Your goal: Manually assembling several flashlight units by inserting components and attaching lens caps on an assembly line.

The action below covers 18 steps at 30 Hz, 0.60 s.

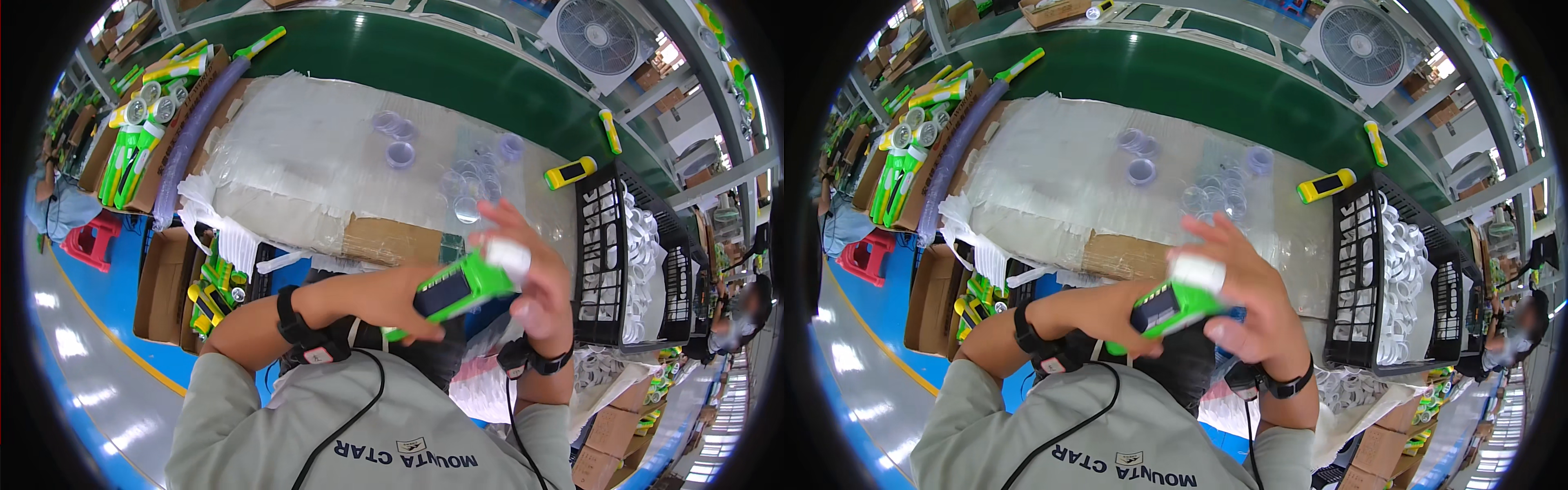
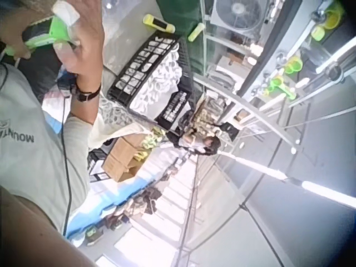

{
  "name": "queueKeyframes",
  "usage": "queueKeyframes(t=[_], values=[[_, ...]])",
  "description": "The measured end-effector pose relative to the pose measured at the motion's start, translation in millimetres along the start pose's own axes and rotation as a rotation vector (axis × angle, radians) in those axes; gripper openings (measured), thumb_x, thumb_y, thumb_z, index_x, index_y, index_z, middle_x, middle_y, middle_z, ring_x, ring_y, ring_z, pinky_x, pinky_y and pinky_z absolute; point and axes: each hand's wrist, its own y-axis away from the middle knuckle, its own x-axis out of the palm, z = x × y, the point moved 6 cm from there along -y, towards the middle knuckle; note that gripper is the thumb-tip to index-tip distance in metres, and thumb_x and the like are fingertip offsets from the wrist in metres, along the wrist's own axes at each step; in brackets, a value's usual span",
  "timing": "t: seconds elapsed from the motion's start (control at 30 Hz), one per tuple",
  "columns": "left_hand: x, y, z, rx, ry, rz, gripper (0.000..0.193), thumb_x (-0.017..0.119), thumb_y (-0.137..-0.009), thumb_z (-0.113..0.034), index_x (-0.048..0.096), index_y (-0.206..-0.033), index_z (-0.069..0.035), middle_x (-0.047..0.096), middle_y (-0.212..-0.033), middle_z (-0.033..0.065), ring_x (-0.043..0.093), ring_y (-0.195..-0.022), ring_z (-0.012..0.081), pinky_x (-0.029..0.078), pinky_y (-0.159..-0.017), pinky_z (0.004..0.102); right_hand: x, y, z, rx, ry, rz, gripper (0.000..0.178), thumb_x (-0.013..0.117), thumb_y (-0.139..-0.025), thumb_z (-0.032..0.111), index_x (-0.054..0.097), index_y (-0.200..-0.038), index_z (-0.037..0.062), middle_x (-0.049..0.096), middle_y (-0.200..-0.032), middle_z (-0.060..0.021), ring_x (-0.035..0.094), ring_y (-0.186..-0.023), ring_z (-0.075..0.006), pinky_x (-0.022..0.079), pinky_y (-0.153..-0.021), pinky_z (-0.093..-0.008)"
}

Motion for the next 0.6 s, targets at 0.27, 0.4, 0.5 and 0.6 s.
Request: queueKeyframes(t=[0.27,0.4,0.5,0.6], values=[[-13,-16,2,0.433,-0.664,-0.746,0.054,0.072,-0.069,-0.020,0.048,-0.117,-0.011,0.064,-0.084,0.0147,0.063,-0.075,0.0368,0.051,-0.063,0.0437,1,-11,-7,0.480,0.339,-0.060,0.038,0.055,-0.080,0.023,0.060,-0.112,0.0024,0.059,-0.113,-0.0163,0.057,-0.103,-0.0384,0.046,-0.088,-0.0434],[-18,-26,-11,0.618,-0.506,-0.477,0.054,0.073,-0.069,-0.019,0.048,-0.117,-0.012,0.064,-0.085,0.0139,0.063,-0.074,0.0374,0.050,-0.065,0.0435,-15,-27,20,0.026,0.194,0.107,0.046,0.059,-0.073,0.015,0.056,-0.117,0.0017,0.060,-0.111,-0.0154,0.058,-0.102,-0.0354,0.047,-0.086,-0.0391],[-13,-25,-17,0.454,-0.516,-0.564,0.053,0.073,-0.068,-0.018,0.048,-0.114,-0.011,0.063,-0.086,0.0143,0.062,-0.078,0.0354,0.049,-0.066,0.0426,-10,-20,14,0.007,0.404,0.018,0.046,0.058,-0.076,0.014,0.054,-0.120,0.0026,0.064,-0.097,-0.0114,0.063,-0.086,-0.0274,0.050,-0.076,-0.0365],[-27,-24,-20,0.405,-0.771,-0.875,0.050,0.075,-0.067,-0.018,0.049,-0.110,-0.009,0.062,-0.086,0.0135,0.061,-0.080,0.0330,0.048,-0.065,0.0418,-13,-13,-19,0.503,0.156,-0.414,0.047,0.058,-0.078,0.013,0.051,-0.124,0.0042,0.061,-0.098,-0.0098,0.061,-0.086,-0.0224,0.050,-0.071,-0.0350]])
